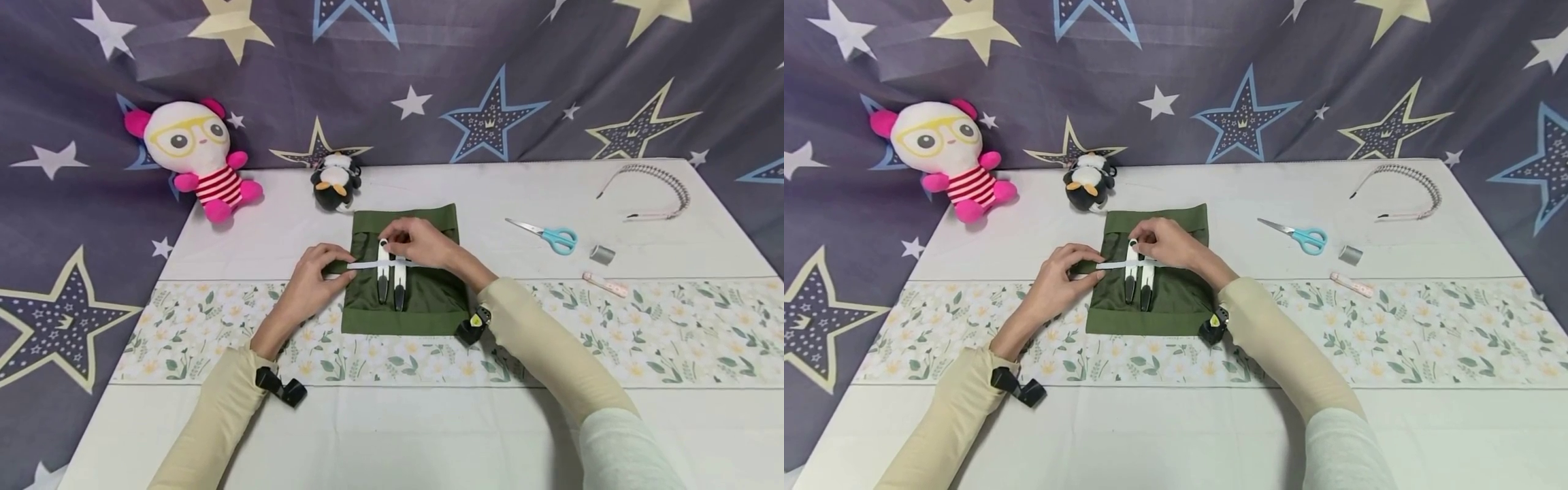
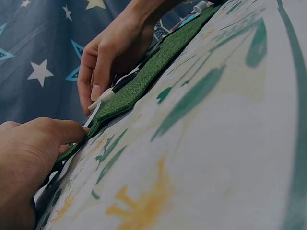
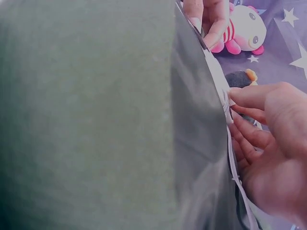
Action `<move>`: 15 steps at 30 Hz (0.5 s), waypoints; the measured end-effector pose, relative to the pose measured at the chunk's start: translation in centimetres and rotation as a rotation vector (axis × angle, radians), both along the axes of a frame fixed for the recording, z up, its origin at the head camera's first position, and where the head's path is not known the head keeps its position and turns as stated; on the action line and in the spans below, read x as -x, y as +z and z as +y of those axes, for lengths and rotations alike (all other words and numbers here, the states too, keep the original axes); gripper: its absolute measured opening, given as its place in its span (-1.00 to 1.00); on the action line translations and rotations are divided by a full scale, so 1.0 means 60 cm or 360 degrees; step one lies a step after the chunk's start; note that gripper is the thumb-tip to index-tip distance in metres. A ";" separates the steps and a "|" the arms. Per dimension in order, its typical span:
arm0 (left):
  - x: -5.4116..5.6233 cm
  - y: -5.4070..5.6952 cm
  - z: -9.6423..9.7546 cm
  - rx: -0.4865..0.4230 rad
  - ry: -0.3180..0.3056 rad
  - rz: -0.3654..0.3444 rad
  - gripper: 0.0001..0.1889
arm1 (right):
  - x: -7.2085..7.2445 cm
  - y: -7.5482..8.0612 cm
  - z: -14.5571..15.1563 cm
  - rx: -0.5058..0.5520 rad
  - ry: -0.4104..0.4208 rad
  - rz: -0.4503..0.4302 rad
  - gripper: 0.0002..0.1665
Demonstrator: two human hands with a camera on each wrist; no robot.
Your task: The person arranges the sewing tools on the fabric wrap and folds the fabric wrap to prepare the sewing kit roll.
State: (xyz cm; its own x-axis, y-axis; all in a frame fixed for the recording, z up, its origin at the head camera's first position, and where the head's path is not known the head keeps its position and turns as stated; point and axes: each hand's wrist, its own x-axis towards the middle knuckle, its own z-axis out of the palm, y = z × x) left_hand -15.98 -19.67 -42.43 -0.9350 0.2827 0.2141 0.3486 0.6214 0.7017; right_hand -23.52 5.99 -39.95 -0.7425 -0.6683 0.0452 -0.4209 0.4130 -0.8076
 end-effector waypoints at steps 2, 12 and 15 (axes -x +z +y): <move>0.001 0.001 0.000 0.0005 -0.0001 -0.0001 -0.78 | 0.000 0.001 0.000 0.0002 0.0023 -0.0001 -0.71; 0.000 0.001 0.000 0.0000 -0.0006 -0.0002 -0.78 | -0.003 0.002 0.001 -0.0014 0.0056 -0.0043 -0.71; 0.000 0.000 0.000 0.0001 -0.0001 -0.0009 -0.78 | -0.004 0.002 0.001 -0.0025 0.0062 -0.0044 -0.73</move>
